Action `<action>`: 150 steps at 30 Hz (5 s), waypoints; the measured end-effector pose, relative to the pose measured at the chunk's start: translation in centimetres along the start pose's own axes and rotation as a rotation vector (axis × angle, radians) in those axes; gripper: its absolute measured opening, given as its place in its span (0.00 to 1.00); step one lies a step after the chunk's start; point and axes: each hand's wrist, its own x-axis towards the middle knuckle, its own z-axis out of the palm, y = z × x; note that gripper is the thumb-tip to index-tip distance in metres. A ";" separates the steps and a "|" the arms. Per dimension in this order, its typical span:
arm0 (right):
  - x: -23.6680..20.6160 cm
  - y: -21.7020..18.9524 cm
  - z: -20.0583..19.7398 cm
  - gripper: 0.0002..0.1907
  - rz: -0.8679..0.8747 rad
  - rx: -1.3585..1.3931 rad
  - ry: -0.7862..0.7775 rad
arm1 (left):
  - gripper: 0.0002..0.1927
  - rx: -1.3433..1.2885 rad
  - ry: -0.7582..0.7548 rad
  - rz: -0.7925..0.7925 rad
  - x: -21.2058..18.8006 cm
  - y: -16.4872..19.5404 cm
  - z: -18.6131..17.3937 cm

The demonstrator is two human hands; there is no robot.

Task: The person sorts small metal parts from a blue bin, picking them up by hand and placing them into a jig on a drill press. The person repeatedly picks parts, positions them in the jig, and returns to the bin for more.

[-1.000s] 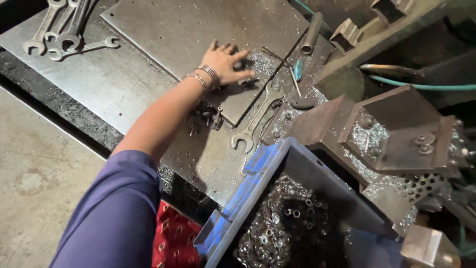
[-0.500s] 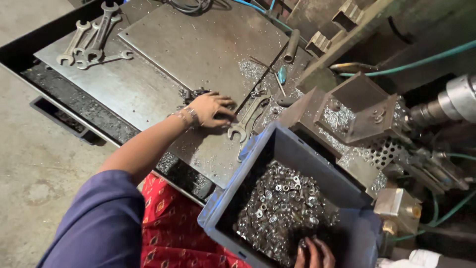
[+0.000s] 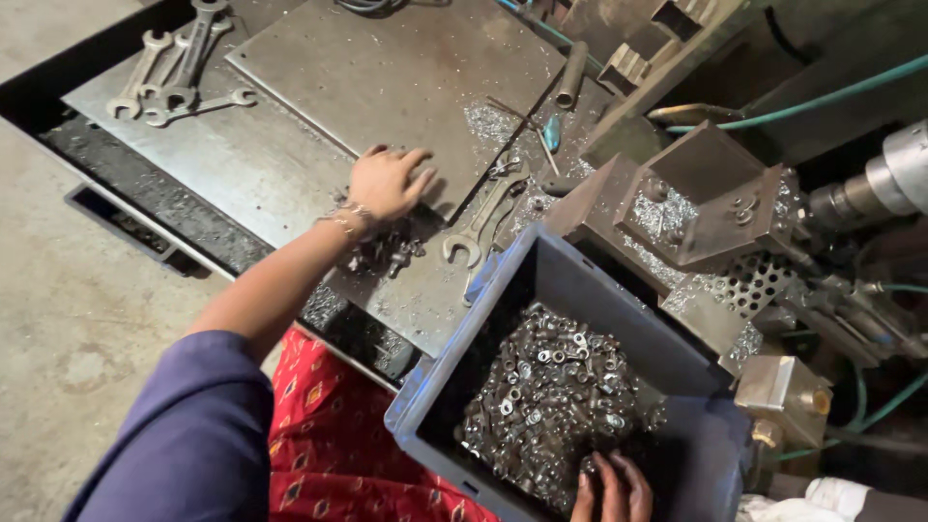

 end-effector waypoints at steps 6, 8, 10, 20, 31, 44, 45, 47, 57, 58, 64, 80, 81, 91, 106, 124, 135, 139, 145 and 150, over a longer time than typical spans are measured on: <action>-5.0 5.8 -0.2 0.19 0.046 -0.093 -0.096 | 0.18 0.064 0.168 0.199 7.3 7.0 8.4; -5.9 7.6 0.1 0.21 0.004 -0.137 -0.112 | 0.18 0.113 0.159 0.215 8.8 7.9 10.7; -6.5 8.8 -0.4 0.21 -0.047 -0.222 -0.142 | 0.20 0.186 0.075 0.201 9.3 8.7 11.9; -5.6 4.9 -0.7 0.18 0.074 -0.068 -0.104 | 0.17 0.153 -0.419 -0.129 5.2 7.4 6.2; -4.1 3.4 0.0 0.21 0.122 -0.071 -0.064 | 0.17 0.156 -0.057 0.095 9.4 11.1 12.5; -2.8 1.5 -1.0 0.20 0.121 -0.039 -0.113 | 0.08 -0.596 0.275 -0.167 9.3 10.0 12.5; -1.4 0.1 -0.6 0.20 0.107 0.015 -0.089 | 0.10 -0.853 0.267 -0.187 9.2 9.6 11.8; 1.8 -2.5 -0.4 0.18 0.062 0.081 -0.087 | 0.12 -1.221 0.201 -0.230 8.1 8.9 10.0; 10.8 -12.6 -2.3 0.14 0.244 0.013 -0.220 | 0.17 -0.626 0.007 0.241 -14.1 19.2 -3.2; 11.1 -12.8 -2.3 0.15 0.238 0.026 -0.199 | 0.18 -0.513 0.068 0.344 -15.7 20.5 -3.8; 11.3 -11.4 -1.3 0.17 0.250 0.135 -0.112 | 0.22 -0.147 -0.027 0.360 -17.6 21.5 -4.1; 13.7 2.0 3.3 0.08 1.278 1.899 -0.098 | 0.23 -0.150 -0.052 0.304 -17.8 20.3 -2.4; 13.7 1.8 3.4 0.09 1.274 1.934 -0.132 | 0.23 -0.158 -0.056 0.303 -17.9 20.3 -2.5; 15.8 0.0 3.0 0.16 1.223 1.997 -0.183 | 0.24 -0.167 -0.128 0.293 -18.8 20.4 -3.0; 27.6 -0.8 4.5 0.07 1.033 1.602 -0.012 | 0.24 -0.178 -0.113 0.338 -19.6 20.7 -3.8; 39.1 3.4 8.7 0.07 1.014 1.189 0.645 | 0.21 -0.202 -0.087 0.262 -19.6 20.7 -3.7; 26.9 0.0 1.0 0.06 1.065 1.499 -0.189 | 0.21 -0.208 -0.140 0.307 -19.8 20.8 -3.8; 25.9 1.2 1.6 0.10 1.169 1.804 -0.214 | 0.25 -0.202 -0.160 0.331 -19.9 20.8 -4.0; 25.4 4.3 6.0 0.13 1.185 1.728 -0.091 | 0.25 -0.199 -0.133 0.319 -20.0 20.9 -4.2; 27.1 5.8 8.9 0.08 1.207 1.660 0.141 | 0.26 -0.202 -0.130 0.322 -20.0 21.0 -4.4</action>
